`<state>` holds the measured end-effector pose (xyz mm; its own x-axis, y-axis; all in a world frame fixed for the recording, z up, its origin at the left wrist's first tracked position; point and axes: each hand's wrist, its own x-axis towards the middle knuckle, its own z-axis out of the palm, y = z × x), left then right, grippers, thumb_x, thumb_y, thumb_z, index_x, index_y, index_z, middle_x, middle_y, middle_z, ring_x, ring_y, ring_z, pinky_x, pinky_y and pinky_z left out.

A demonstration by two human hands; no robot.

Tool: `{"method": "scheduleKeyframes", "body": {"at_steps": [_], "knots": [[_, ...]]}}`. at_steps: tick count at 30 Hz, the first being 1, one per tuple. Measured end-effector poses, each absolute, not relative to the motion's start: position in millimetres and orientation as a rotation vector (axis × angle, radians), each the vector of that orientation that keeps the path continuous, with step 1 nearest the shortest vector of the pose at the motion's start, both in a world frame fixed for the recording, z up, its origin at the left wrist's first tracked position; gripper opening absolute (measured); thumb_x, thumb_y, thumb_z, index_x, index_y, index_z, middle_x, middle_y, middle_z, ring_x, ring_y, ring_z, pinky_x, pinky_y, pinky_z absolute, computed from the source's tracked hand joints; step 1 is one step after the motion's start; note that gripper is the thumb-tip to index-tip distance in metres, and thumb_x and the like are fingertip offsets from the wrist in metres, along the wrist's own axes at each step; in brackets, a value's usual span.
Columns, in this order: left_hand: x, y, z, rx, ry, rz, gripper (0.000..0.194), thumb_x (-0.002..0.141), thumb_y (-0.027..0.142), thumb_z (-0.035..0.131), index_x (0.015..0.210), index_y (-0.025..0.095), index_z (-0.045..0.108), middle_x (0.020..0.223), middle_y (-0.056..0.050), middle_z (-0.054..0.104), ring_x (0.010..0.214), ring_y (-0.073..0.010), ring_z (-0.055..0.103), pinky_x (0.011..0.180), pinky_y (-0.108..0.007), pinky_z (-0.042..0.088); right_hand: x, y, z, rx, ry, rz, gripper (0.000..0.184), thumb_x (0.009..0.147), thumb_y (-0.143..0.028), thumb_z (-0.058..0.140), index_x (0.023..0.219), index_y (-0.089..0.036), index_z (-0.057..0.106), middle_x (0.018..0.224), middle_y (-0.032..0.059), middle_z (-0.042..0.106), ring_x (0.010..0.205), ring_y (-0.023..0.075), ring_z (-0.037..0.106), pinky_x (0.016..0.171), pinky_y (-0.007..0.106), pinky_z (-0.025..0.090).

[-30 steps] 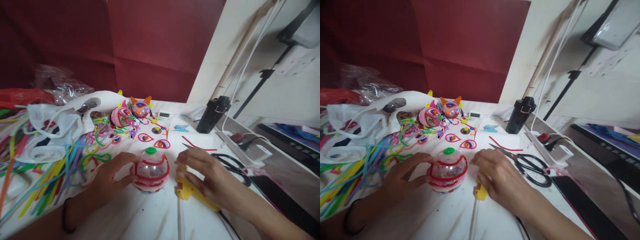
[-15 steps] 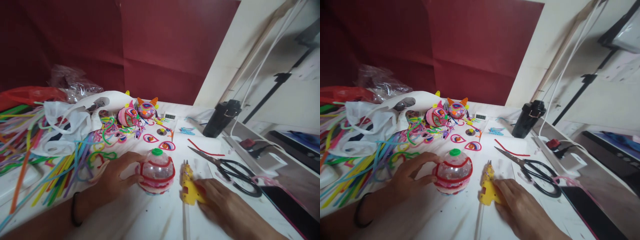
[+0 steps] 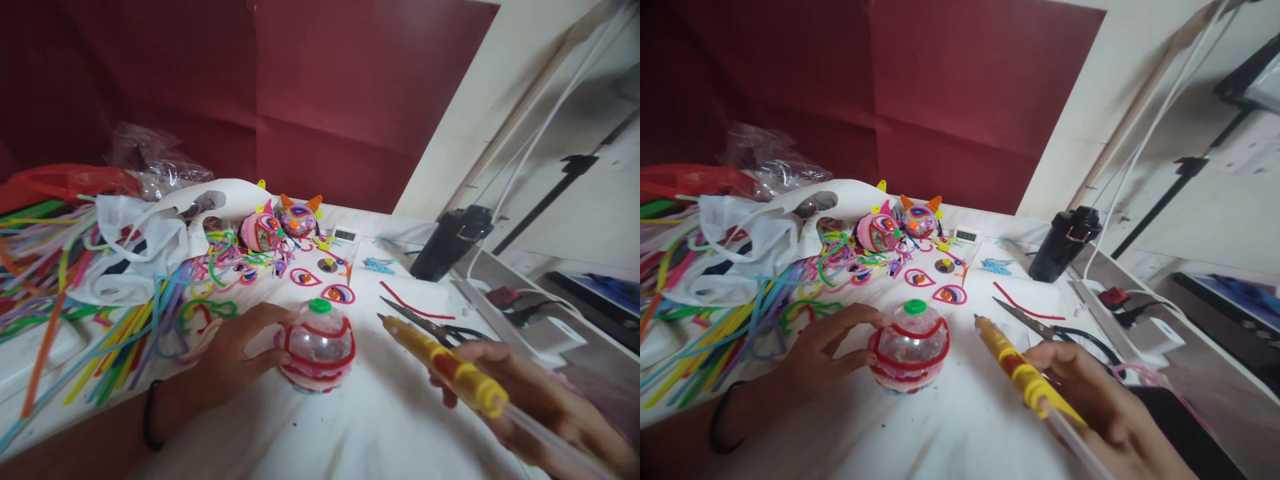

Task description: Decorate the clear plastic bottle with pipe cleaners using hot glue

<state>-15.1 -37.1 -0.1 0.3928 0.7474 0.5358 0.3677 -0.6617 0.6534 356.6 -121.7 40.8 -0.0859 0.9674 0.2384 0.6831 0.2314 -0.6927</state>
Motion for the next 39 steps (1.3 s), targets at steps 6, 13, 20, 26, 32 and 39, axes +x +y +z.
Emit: {"method": "scheduleKeyframes", "body": {"at_steps": [6, 13, 20, 26, 32, 39], "knots": [[-14.9, -38.5, 2.5, 2.215, 0.966, 1.21, 0.034, 0.085, 0.039, 0.07, 0.117, 0.027, 0.066, 0.109, -0.006, 0.073, 0.099, -0.0211, 0.07, 0.089, -0.031, 0.055, 310.2, -96.0, 84.0, -1.199, -1.508, 1.153, 0.047, 0.068, -0.068, 0.071, 0.1, -0.034, 0.062, 0.083, 0.0091, 0.073, 0.076, 0.0331, 0.071, 0.07, 0.046, 0.059], [-13.5, -37.9, 3.1, 2.232, 0.942, 1.261, 0.033, 0.085, 0.041, 0.069, 0.114, 0.027, 0.067, 0.106, -0.004, 0.074, 0.095, -0.019, 0.071, 0.084, -0.028, 0.056, 286.9, -70.9, 91.2, -1.109, -1.615, 1.412, 0.044, 0.076, -0.059, 0.064, 0.103, -0.025, 0.068, 0.085, 0.0115, 0.071, 0.062, 0.0232, 0.067, 0.043, 0.027, 0.048], [-13.2, -39.2, 2.1, 2.206, 0.925, 1.248, 0.034, 0.086, 0.041, 0.068, 0.118, 0.029, 0.065, 0.108, -0.003, 0.073, 0.097, -0.0186, 0.069, 0.086, -0.026, 0.055, 268.5, -57.9, 93.1, -0.953, -1.357, 1.582, 0.024, 0.076, -0.038, 0.069, 0.094, -0.022, 0.071, 0.088, 0.0095, 0.072, 0.075, 0.0245, 0.069, 0.074, 0.036, 0.057], [-13.2, -38.6, -0.1, 2.137, 0.885, 1.269, 0.033, 0.086, 0.04, 0.068, 0.118, 0.032, 0.065, 0.11, -0.002, 0.073, 0.099, -0.0174, 0.068, 0.088, -0.025, 0.052, 268.5, -54.6, 90.0, -0.92, -1.263, 1.744, 0.034, 0.07, -0.039, 0.077, 0.097, -0.02, 0.072, 0.085, 0.0082, 0.074, 0.076, 0.0219, 0.069, 0.072, 0.031, 0.056], [-10.1, -38.3, 1.8, 2.067, 0.809, 1.312, 0.034, 0.084, 0.037, 0.072, 0.117, 0.034, 0.067, 0.106, -0.001, 0.074, 0.095, -0.0174, 0.068, 0.085, -0.024, 0.052, 269.5, -49.4, 84.5, -0.846, -1.288, 1.823, 0.029, 0.078, -0.036, 0.072, 0.102, -0.021, 0.067, 0.087, 0.0068, 0.073, 0.076, 0.0204, 0.069, 0.071, 0.031, 0.056], [-9.3, -36.6, 1.9, 2.074, 0.81, 1.327, 0.031, 0.083, 0.039, 0.072, 0.113, 0.031, 0.069, 0.101, -0.002, 0.074, 0.092, -0.0187, 0.069, 0.083, -0.026, 0.054, 267.3, -41.8, 82.5, -0.762, -1.301, 1.887, 0.023, 0.083, -0.03, 0.067, 0.103, -0.019, 0.065, 0.09, 0.0077, 0.072, 0.071, 0.0186, 0.068, 0.066, 0.031, 0.056]]}}
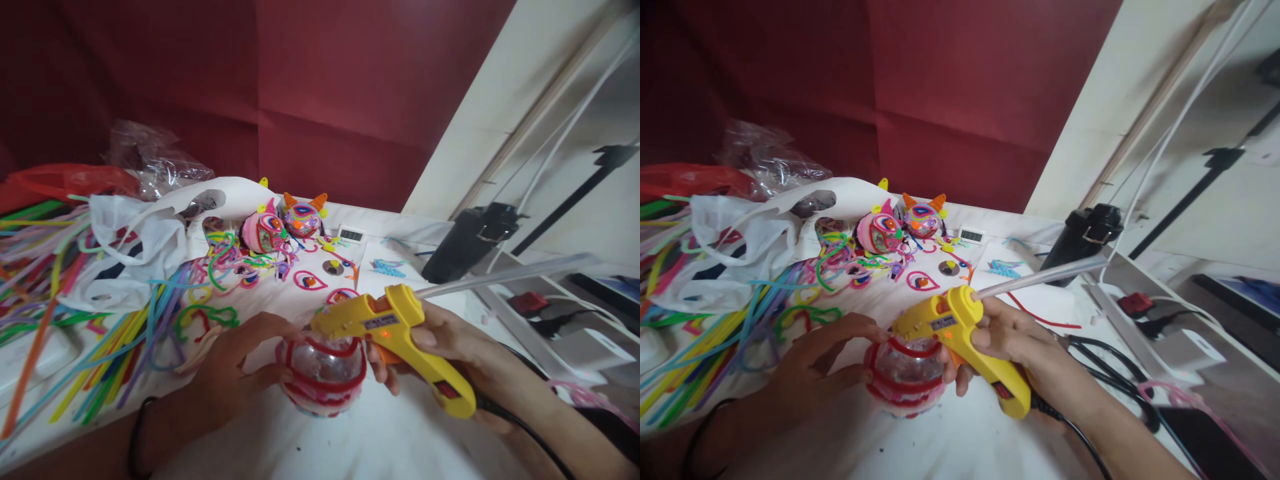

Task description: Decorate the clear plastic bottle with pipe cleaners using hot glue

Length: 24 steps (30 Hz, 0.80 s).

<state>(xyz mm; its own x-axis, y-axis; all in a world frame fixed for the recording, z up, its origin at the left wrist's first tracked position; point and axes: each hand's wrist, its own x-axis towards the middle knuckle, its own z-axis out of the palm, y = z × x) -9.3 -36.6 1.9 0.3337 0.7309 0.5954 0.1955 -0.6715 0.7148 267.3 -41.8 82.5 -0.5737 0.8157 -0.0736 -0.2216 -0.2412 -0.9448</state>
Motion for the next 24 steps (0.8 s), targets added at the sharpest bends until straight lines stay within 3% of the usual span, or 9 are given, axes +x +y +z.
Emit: {"method": "scheduleKeyframes", "body": {"at_steps": [8, 24], "knots": [[-10.5, -37.4, 3.2, 2.091, 0.851, 1.312, 0.028, 0.083, 0.039, 0.072, 0.111, 0.032, 0.069, 0.101, -0.001, 0.073, 0.092, -0.018, 0.069, 0.083, -0.025, 0.053, 265.2, -36.7, 84.2, -0.683, -1.318, 1.918, 0.023, 0.085, -0.028, 0.064, 0.105, -0.017, 0.063, 0.088, 0.0083, 0.072, 0.078, 0.0204, 0.071, 0.065, 0.028, 0.057], [-12.0, -34.5, -4.0, 2.046, 0.794, 1.307, 0.034, 0.083, 0.033, 0.073, 0.117, 0.034, 0.066, 0.103, -0.001, 0.071, 0.093, -0.0176, 0.067, 0.083, -0.026, 0.053, 258.6, -29.2, 92.9, -0.792, -1.341, 1.921, 0.032, 0.08, -0.03, 0.066, 0.106, -0.014, 0.058, 0.08, 0.0098, 0.073, 0.068, 0.0189, 0.071, 0.057, 0.025, 0.055]]}}
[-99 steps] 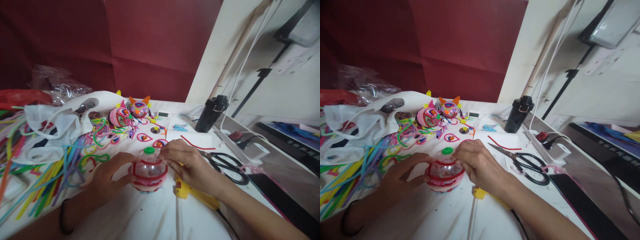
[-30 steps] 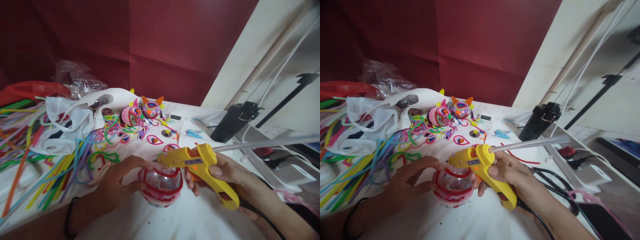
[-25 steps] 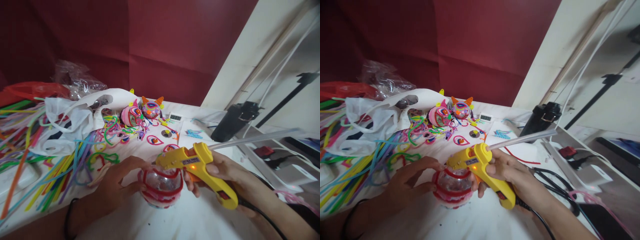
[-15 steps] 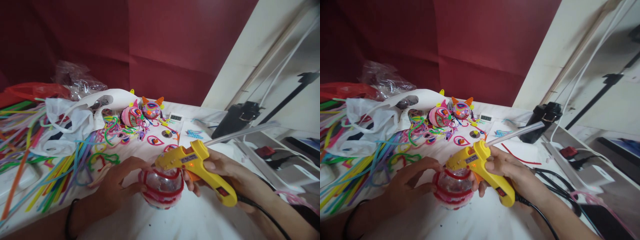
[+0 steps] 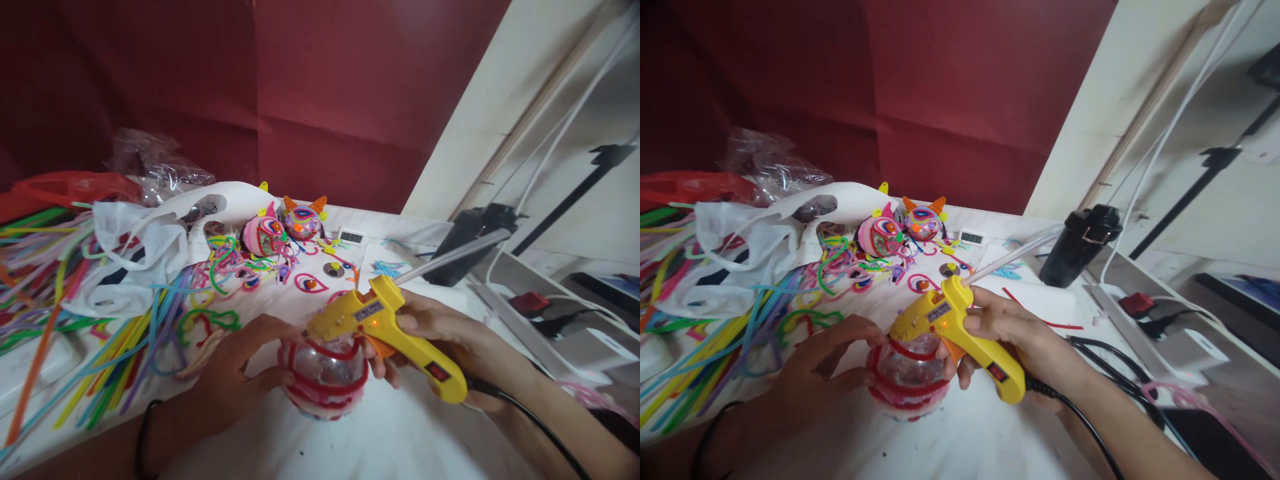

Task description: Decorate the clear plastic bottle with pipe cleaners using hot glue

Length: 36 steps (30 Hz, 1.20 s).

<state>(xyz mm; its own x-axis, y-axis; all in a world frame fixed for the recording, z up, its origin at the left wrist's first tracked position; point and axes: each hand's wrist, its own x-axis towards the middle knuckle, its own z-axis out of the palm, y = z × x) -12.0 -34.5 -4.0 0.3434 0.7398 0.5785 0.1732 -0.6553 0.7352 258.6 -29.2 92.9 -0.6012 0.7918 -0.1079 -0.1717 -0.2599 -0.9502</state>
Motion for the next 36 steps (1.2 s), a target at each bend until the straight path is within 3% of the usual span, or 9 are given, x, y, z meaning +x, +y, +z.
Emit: {"method": "scheduleKeyframes", "body": {"at_steps": [10, 21, 29, 36], "knots": [[-9.7, -39.7, -4.0, 2.016, 0.895, 1.342, 0.037, 0.081, 0.04, 0.074, 0.116, 0.031, 0.067, 0.102, -0.004, 0.072, 0.094, -0.0212, 0.067, 0.085, -0.031, 0.054, 257.8, -31.8, 95.7, -0.82, -1.359, 1.91, 0.028, 0.079, -0.031, 0.067, 0.1, -0.015, 0.059, 0.08, 0.0086, 0.073, 0.068, 0.0188, 0.07, 0.058, 0.026, 0.054], [-9.6, -37.2, -6.5, 1.996, 0.847, 1.343, 0.043, 0.079, 0.031, 0.077, 0.12, 0.034, 0.064, 0.106, -0.004, 0.066, 0.101, -0.0199, 0.062, 0.091, -0.029, 0.051, 262.8, -31.8, 90.2, -0.799, -1.365, 1.912, 0.024, 0.084, -0.029, 0.061, 0.104, -0.015, 0.061, 0.084, 0.0104, 0.073, 0.072, 0.02, 0.069, 0.063, 0.029, 0.054], [-7.5, -39.0, -7.7, 1.84, 0.871, 1.173, 0.057, 0.083, 0.032, 0.073, 0.134, 0.032, 0.048, 0.134, -0.01, 0.049, 0.122, -0.0259, 0.053, 0.102, -0.038, 0.048, 262.0, -31.3, 89.0, -0.796, -1.33, 1.891, 0.028, 0.081, -0.029, 0.064, 0.105, -0.015, 0.061, 0.085, 0.0102, 0.074, 0.073, 0.0215, 0.071, 0.063, 0.03, 0.055], [-8.0, -44.1, -10.0, 1.87, 0.883, 1.159, 0.048, 0.088, 0.03, 0.067, 0.131, 0.031, 0.046, 0.139, -0.011, 0.046, 0.129, -0.0276, 0.048, 0.104, -0.043, 0.047, 262.6, -33.6, 85.6, -0.772, -1.35, 1.862, 0.03, 0.08, -0.031, 0.064, 0.106, -0.015, 0.061, 0.081, 0.0091, 0.073, 0.071, 0.0204, 0.07, 0.062, 0.029, 0.055]]}}
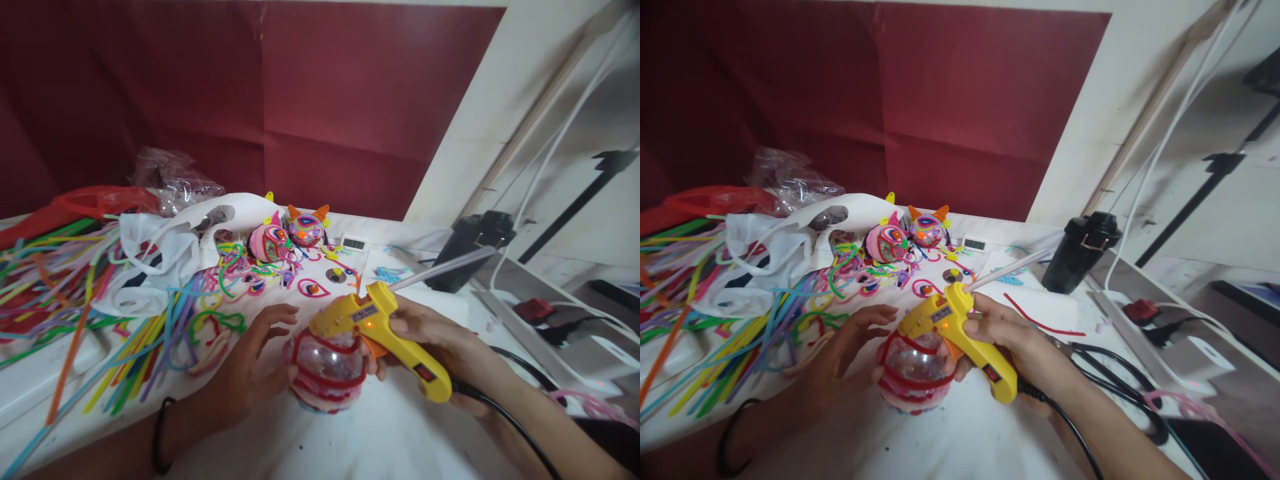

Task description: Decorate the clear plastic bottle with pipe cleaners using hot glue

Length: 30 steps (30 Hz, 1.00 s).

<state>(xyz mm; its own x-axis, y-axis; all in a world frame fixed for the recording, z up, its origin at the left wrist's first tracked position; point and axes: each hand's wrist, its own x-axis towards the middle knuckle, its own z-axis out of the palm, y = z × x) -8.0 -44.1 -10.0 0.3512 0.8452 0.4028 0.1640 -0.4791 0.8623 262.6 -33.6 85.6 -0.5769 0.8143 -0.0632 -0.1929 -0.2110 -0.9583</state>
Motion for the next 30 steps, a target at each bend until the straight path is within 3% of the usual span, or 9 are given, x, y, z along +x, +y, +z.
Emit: {"method": "scheduleKeyframes", "body": {"at_steps": [6, 14, 22, 30], "knots": [[-3.1, -51.7, 2.0, 2.109, 1.105, 1.209, 0.034, 0.085, 0.028, 0.067, 0.117, 0.028, 0.058, 0.132, -0.01, 0.053, 0.117, -0.0263, 0.054, 0.095, -0.039, 0.05, 264.2, -35.8, 82.0, -0.801, -1.359, 1.855, 0.03, 0.079, -0.032, 0.065, 0.104, -0.017, 0.06, 0.082, 0.0073, 0.072, 0.071, 0.0198, 0.07, 0.062, 0.029, 0.056], [6.8, -64.3, 11.8, 2.065, 1.336, 1.243, 0.012, 0.083, 0.03, 0.067, 0.092, 0.023, 0.063, 0.088, -0.002, 0.062, 0.074, -0.0175, 0.054, 0.067, -0.028, 0.048, 266.0, -38.2, 78.8, -0.765, -1.354, 1.878, 0.03, 0.08, -0.033, 0.066, 0.104, -0.017, 0.059, 0.087, 0.009, 0.072, 0.073, 0.0207, 0.07, 0.064, 0.031, 0.055], [13.3, -66.4, 11.0, 1.937, 1.294, 1.253, 0.01, 0.088, 0.03, 0.058, 0.084, 0.021, 0.061, 0.075, 0.0, 0.06, 0.068, -0.0157, 0.053, 0.063, -0.027, 0.045, 262.6, -48.9, 90.0, -0.852, -1.323, 1.836, 0.032, 0.08, -0.031, 0.065, 0.108, -0.017, 0.059, 0.086, 0.0083, 0.071, 0.074, 0.0209, 0.068, 0.066, 0.031, 0.053], [20.4, -70.2, 11.7, 1.925, 1.254, 1.261, 0.005, 0.085, 0.019, 0.058, 0.082, 0.021, 0.061, 0.076, 0.001, 0.059, 0.067, -0.0144, 0.054, 0.062, -0.025, 0.044, 271.9, -57.7, 90.7, -0.95, -1.37, 1.791, 0.032, 0.08, -0.037, 0.065, 0.104, -0.017, 0.062, 0.083, 0.0086, 0.072, 0.076, 0.0225, 0.069, 0.07, 0.033, 0.053]]}}
